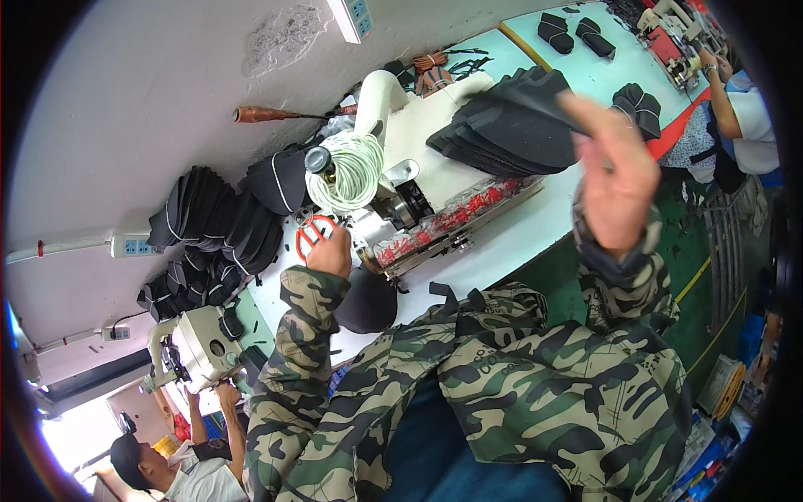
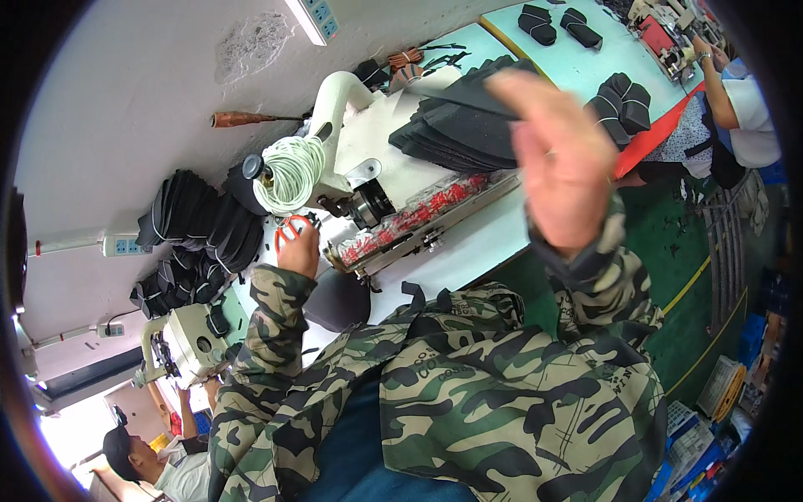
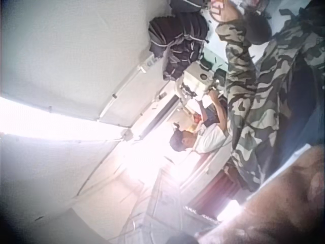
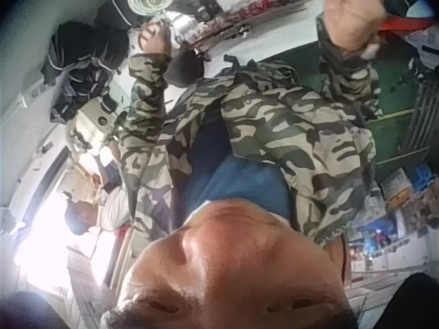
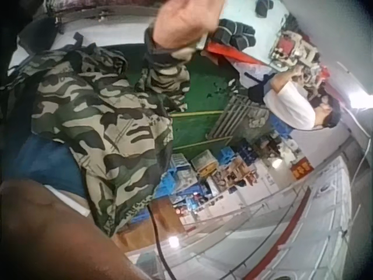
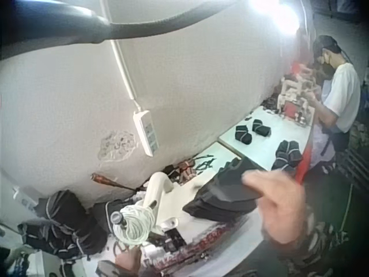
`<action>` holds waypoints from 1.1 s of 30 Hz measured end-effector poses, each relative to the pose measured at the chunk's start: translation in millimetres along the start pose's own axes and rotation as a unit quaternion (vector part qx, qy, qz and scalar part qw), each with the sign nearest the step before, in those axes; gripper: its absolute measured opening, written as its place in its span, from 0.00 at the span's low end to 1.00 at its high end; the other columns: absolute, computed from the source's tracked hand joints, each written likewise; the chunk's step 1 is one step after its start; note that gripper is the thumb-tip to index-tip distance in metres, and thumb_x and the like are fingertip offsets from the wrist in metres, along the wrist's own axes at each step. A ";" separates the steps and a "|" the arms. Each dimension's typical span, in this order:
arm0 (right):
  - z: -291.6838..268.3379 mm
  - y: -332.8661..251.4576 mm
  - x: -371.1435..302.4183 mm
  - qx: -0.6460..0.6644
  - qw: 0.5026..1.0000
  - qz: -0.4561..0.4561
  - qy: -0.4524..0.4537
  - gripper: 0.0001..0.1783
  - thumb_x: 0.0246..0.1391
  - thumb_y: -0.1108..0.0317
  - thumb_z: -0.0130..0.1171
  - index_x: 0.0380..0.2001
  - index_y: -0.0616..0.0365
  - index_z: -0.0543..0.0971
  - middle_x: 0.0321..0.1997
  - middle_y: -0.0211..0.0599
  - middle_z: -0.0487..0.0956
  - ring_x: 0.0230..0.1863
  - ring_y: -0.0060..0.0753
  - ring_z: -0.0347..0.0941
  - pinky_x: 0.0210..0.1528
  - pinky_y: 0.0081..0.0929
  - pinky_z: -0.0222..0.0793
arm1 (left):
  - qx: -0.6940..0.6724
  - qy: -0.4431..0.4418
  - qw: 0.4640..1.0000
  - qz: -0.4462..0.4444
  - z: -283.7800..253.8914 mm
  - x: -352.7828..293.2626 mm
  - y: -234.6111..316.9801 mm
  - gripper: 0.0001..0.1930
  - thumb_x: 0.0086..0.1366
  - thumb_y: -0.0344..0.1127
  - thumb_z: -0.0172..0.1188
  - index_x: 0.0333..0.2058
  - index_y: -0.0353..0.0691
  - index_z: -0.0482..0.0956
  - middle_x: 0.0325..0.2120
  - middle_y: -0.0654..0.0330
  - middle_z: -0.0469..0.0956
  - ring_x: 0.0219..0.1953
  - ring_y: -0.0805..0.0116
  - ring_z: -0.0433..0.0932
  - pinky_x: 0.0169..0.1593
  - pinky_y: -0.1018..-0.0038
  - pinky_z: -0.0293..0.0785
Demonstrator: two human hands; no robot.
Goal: Stitching and finishing black shoe upper components using an industrial sewing machine.
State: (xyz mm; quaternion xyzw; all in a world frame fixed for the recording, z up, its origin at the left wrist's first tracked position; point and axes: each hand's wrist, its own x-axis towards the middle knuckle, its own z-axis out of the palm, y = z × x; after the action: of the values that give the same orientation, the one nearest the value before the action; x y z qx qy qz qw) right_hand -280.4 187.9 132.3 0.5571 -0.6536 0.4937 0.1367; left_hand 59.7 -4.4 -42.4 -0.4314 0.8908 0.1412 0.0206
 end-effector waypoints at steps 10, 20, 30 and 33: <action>54.1 3.0 -55.3 0.028 0.982 0.061 -0.174 0.15 0.43 0.72 0.60 0.38 0.60 0.77 0.39 0.42 0.77 0.41 0.45 0.72 0.44 0.33 0.68 | 0.136 -0.150 0.979 -0.031 27.9 -51.5 -2.2 0.16 0.56 0.41 0.58 0.39 0.41 0.67 0.34 0.49 0.76 0.32 0.47 0.78 0.34 0.58 0.75; 113.1 -14.5 -129.2 0.410 0.791 0.170 -0.422 0.15 0.48 0.67 0.59 0.39 0.62 0.78 0.40 0.43 0.79 0.40 0.34 0.76 0.45 0.26 0.69 | -0.422 -0.420 0.803 -0.006 -52.5 -22.9 25.7 0.09 0.58 0.28 0.57 0.37 0.32 0.77 0.24 0.66 0.76 0.28 0.80 0.72 0.35 0.79 0.69; 159.6 -49.8 -136.9 0.557 0.542 0.510 -0.369 0.24 0.53 0.71 0.56 0.52 0.69 0.68 0.42 0.42 0.76 0.41 0.27 0.74 0.44 0.23 0.72 | -0.284 -0.275 0.918 0.016 -61.7 39.8 21.1 0.09 0.61 0.32 0.54 0.33 0.31 0.77 0.23 0.64 0.74 0.26 0.76 0.70 0.34 0.77 0.67; 159.0 -53.8 -138.6 0.580 0.557 0.494 -0.331 0.24 0.53 0.71 0.56 0.53 0.68 0.68 0.42 0.43 0.76 0.41 0.27 0.74 0.44 0.23 0.71 | -0.196 -0.156 0.966 0.066 -68.2 36.7 39.1 0.11 0.59 0.36 0.56 0.31 0.32 0.78 0.21 0.57 0.76 0.23 0.69 0.73 0.31 0.73 0.69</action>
State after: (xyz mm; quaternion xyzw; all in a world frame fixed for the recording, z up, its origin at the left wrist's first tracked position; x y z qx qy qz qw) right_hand -127.5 149.1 -17.7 0.2299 -0.3982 0.5374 -0.7069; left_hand 12.2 -27.7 26.4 -0.3396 0.8582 0.3794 0.0649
